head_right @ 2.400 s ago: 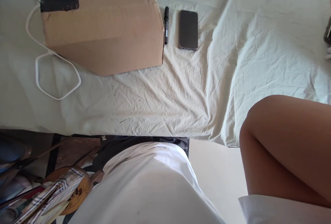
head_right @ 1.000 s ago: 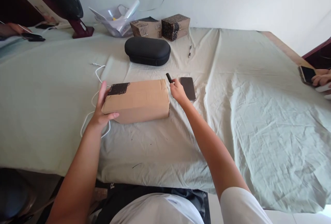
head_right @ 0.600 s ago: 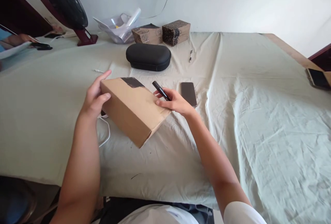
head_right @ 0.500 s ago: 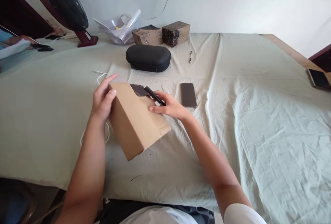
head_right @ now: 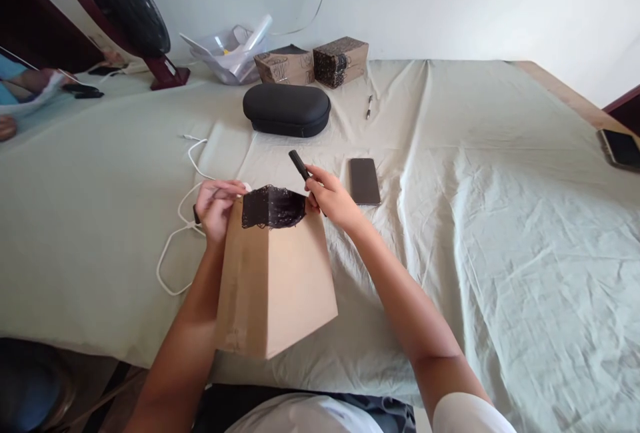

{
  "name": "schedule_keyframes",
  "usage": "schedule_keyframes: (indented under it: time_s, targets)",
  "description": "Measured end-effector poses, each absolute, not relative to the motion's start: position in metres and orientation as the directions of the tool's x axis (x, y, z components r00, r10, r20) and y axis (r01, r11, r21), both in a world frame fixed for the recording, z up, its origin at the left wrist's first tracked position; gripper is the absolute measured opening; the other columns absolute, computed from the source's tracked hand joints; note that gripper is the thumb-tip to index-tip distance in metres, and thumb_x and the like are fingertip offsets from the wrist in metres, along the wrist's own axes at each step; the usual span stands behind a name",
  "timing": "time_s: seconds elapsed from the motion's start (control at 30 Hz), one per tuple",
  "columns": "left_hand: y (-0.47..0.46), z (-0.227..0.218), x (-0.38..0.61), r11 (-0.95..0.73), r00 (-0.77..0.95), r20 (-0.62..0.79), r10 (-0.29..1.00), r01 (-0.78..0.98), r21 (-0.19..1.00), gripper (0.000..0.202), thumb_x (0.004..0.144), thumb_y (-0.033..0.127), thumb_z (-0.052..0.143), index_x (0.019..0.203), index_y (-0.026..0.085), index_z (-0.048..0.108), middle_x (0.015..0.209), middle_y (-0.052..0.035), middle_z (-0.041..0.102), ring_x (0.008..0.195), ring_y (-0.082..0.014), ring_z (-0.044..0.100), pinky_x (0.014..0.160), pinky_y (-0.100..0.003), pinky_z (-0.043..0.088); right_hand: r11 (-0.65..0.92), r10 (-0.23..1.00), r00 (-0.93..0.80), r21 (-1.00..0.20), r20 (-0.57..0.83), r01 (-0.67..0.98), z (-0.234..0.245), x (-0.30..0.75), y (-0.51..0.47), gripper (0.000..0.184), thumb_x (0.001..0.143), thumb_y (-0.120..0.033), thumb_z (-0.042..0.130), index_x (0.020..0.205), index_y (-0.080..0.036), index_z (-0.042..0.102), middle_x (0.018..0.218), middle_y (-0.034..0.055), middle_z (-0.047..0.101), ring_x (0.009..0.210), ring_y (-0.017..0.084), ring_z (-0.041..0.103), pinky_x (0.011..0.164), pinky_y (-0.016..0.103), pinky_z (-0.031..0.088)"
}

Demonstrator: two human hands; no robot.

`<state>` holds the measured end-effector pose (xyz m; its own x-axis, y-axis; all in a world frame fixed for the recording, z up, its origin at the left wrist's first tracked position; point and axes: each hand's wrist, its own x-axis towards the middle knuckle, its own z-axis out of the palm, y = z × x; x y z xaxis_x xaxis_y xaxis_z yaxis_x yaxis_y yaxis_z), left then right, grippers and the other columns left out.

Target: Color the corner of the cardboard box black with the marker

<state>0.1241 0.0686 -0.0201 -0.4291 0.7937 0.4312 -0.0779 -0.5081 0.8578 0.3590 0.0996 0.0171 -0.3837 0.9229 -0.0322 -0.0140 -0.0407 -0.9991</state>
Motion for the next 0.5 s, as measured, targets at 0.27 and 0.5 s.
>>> schedule_keyframes:
  time_s: [0.27,0.5]
  targets:
    - [0.019,-0.031,0.092,-0.141,-0.412,0.284,0.866,0.344,0.928,0.032,0.092,0.052,0.079,0.103,0.022,0.081,0.102,-0.0078,0.08,0.092,-0.0223,0.073,0.075,-0.029,0.055,0.075,0.979,-0.206,-0.921,-0.005,0.382,-0.003,0.353,0.107,0.03,0.1,-0.029,0.054,0.124,-0.018,0.068,0.086,0.002,0.061,0.069,0.017,0.055,0.068,0.034,0.044]
    - [-0.039,-0.031,0.088,0.173,-0.135,-0.184,0.974,-0.092,0.981,0.069,0.098,0.078,0.056,0.151,0.035,0.063,0.149,-0.0131,0.07,0.105,-0.0301,0.079,0.069,-0.036,0.064,0.208,0.958,-0.269,-0.884,0.098,0.419,-0.001,0.339,0.096,0.022,0.106,-0.036,0.048,0.087,-0.025,0.048,0.071,0.0005,0.055,0.068,0.02,0.05,0.065,0.033,0.035]
